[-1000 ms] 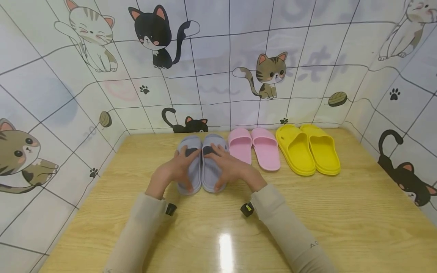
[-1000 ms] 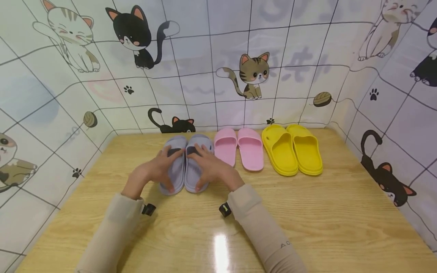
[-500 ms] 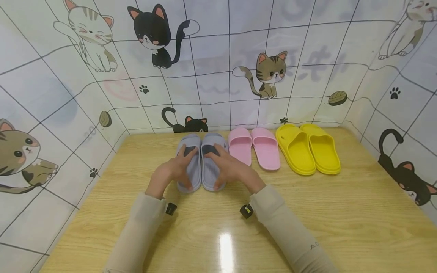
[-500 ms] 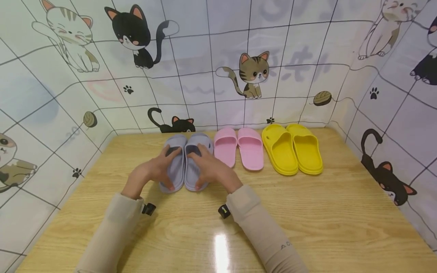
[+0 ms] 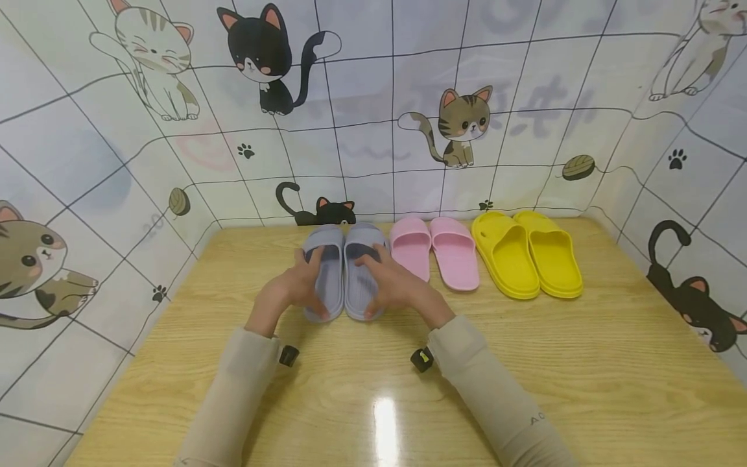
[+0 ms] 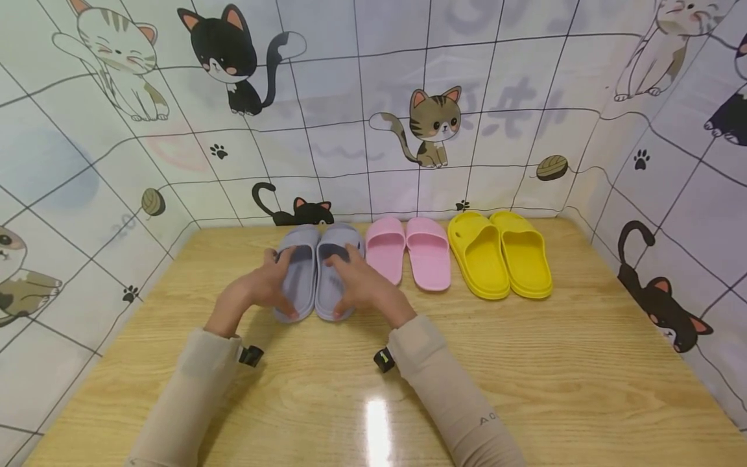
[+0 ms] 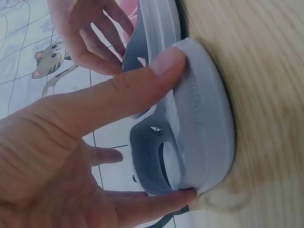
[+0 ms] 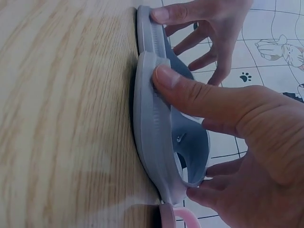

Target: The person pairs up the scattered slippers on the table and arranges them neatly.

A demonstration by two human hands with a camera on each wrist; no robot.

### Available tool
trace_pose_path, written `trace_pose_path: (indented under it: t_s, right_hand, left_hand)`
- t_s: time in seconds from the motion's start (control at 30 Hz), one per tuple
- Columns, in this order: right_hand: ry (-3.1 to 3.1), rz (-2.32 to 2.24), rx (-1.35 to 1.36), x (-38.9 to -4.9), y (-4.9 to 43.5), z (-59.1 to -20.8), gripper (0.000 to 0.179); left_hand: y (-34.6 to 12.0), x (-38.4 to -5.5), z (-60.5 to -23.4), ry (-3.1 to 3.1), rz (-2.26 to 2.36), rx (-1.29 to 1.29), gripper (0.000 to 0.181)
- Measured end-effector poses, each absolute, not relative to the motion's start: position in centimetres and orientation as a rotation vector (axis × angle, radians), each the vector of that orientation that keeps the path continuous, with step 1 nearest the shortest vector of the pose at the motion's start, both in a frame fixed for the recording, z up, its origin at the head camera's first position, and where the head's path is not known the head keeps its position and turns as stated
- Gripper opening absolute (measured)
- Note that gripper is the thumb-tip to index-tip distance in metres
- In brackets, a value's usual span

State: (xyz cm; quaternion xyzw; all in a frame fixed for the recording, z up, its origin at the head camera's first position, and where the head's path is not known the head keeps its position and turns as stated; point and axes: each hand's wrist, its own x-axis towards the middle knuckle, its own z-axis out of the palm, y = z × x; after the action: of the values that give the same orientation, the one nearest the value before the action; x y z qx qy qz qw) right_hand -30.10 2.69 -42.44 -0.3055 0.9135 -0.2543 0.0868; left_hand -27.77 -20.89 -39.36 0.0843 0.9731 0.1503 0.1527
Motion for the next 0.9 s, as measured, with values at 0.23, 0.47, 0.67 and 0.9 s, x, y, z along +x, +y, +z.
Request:
trace_pose_path:
  t_s: [0.23,0.47,0.67,0.9]
  right_hand:
    - [2.747,-0.736,-0.890,-30.01,2.66,-42.21,0.099]
    - [2.802,-0.750,-0.822,-29.96,2.67,-42.28,0.100]
    - [2.819,-0.764,-0.823,-30.07,2.55,-42.51,0.098]
    - [2.820,-0.776,-0.848,-30.25,2.66,-42.72,0.094]
  left_hand:
    - [-21.12,-28.08,-39.59,2.815,0.472,0.261,0.145]
    - [-21.23,-28.43,-39.81,2.816,0.472,0.270,0.144]
    - [-21.28,-28.58,-40.03,2.813,0.498,0.256,0.142]
    - [-21.21,-28.67,-40.10,2.812,0.530,0.244,0.140]
